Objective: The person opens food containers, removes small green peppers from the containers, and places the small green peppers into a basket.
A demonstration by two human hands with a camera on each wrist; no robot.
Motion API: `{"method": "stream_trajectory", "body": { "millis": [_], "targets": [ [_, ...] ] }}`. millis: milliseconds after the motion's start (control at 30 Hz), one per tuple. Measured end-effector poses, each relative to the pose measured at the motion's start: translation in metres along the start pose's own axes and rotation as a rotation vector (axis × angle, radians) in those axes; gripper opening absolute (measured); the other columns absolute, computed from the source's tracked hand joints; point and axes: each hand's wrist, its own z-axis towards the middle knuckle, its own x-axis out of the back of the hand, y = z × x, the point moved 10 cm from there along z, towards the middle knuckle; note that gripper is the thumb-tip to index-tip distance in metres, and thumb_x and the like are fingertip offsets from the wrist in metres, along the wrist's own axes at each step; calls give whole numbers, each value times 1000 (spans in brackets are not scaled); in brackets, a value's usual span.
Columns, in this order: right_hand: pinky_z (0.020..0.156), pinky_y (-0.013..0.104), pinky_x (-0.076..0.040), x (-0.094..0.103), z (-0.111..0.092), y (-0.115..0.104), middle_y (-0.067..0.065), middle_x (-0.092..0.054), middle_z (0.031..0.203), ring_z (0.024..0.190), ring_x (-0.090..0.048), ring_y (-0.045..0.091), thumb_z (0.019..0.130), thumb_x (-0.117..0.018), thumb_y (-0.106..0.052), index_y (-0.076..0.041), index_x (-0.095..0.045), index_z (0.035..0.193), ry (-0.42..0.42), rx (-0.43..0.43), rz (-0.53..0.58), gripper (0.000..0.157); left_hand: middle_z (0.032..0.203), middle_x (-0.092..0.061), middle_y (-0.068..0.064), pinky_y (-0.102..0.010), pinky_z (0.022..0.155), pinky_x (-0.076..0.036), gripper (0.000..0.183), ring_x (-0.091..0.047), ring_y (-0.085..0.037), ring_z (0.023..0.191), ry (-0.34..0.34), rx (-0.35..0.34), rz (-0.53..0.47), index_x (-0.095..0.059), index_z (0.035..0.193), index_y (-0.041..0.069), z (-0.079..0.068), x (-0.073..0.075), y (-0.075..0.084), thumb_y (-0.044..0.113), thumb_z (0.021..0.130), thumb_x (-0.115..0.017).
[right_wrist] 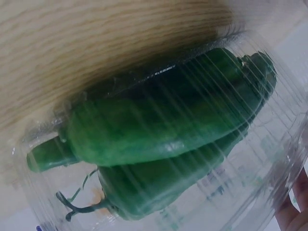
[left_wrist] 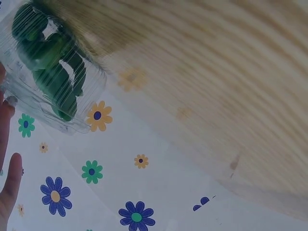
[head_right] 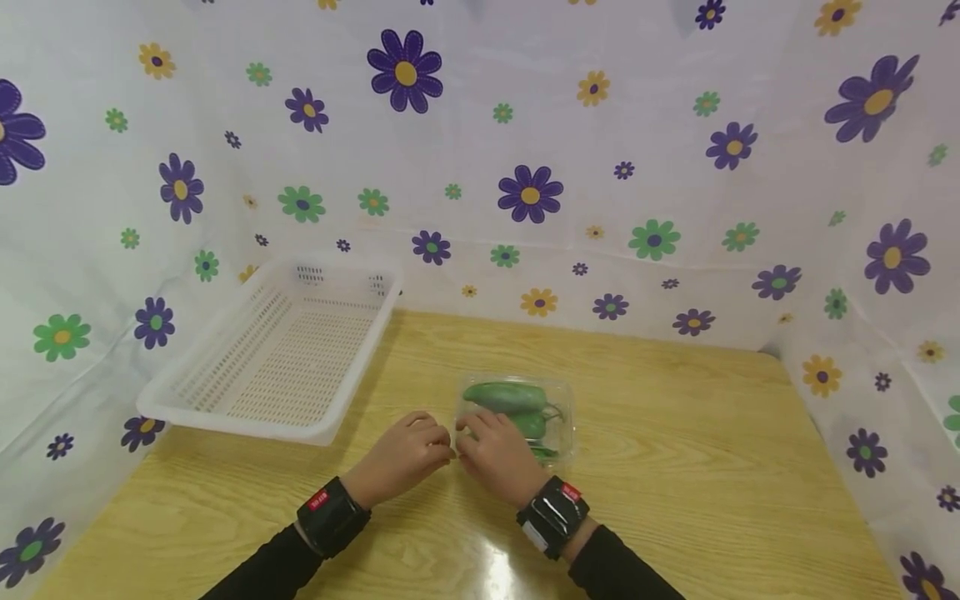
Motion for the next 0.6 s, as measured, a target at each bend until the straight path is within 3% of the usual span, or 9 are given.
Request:
{"method": "stream_trajectory", "body": {
  "millis": [233, 600],
  "targets": [
    [74, 27, -50, 2, 5, -2, 1, -63, 101, 95, -58, 17, 73, -79, -14, -15, -64, 73, 7, -8, 1, 16, 74, -62, 10, -26, 88, -47, 6, -59, -7, 75, 38, -30, 32, -73, 74, 21, 2, -2, 2, 18, 75, -77],
    [72, 24, -50, -4, 8, -11, 0, -63, 98, 93, -58, 15, 75, -78, -17, -13, -68, 78, 12, 82, -95, 11, 70, -62, 8, -26, 86, -47, 8, -58, -8, 73, 70, -29, 50, -71, 70, 19, -3, -6, 1, 19, 77, -76]
  ]
}}
